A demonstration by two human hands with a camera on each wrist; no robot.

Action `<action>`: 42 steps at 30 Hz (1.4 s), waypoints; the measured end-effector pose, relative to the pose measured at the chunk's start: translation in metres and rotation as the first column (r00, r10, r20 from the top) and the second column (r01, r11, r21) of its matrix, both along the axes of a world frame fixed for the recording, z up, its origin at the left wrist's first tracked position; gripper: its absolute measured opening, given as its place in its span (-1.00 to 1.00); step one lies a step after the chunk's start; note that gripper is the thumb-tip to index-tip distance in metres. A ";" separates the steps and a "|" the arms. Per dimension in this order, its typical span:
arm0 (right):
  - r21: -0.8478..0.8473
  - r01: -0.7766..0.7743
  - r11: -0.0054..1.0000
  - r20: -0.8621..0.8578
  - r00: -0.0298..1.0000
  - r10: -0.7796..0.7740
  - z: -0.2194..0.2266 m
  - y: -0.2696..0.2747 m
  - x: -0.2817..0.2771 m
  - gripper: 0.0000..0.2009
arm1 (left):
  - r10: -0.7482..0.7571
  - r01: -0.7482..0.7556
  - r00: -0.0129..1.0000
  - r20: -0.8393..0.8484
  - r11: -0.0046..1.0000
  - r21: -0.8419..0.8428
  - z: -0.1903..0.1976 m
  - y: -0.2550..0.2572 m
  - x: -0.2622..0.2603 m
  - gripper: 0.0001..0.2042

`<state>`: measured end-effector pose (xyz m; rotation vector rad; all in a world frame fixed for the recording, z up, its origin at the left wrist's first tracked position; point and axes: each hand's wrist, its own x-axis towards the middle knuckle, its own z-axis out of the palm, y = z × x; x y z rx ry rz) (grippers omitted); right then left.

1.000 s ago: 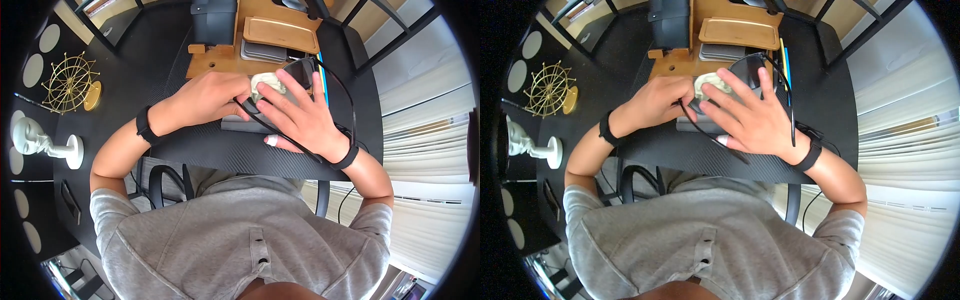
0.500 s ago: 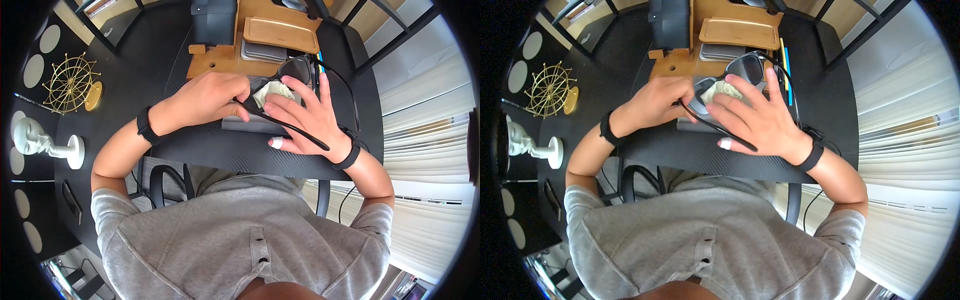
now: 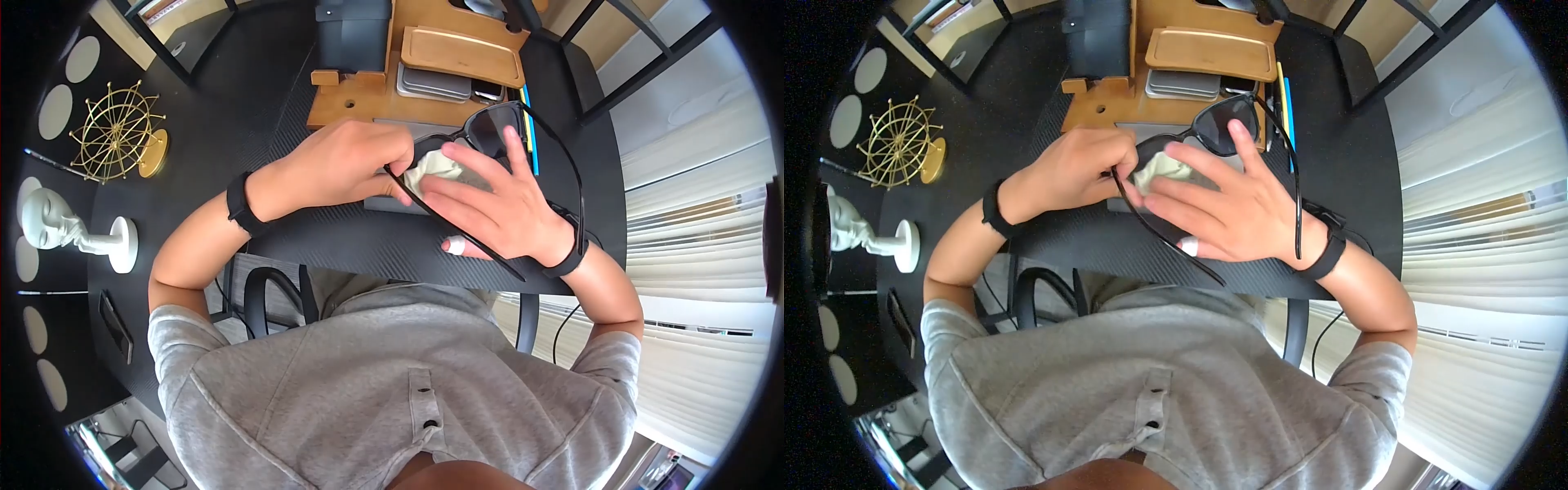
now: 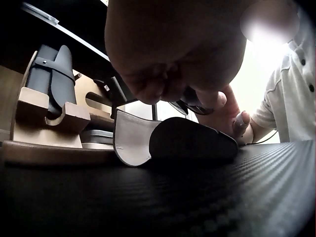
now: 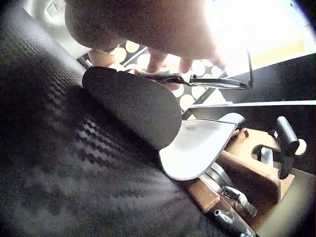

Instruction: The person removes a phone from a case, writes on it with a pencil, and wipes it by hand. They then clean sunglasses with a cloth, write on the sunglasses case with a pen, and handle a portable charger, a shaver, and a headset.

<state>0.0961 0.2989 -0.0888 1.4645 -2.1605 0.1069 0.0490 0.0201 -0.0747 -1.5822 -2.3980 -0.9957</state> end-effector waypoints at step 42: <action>-0.254 -0.025 0.967 -0.236 0.971 -0.037 -0.005 -0.001 -0.007 -0.79 | -0.016 0.014 0.997 -0.079 1.000 -0.016 0.001 0.005 0.001 -0.52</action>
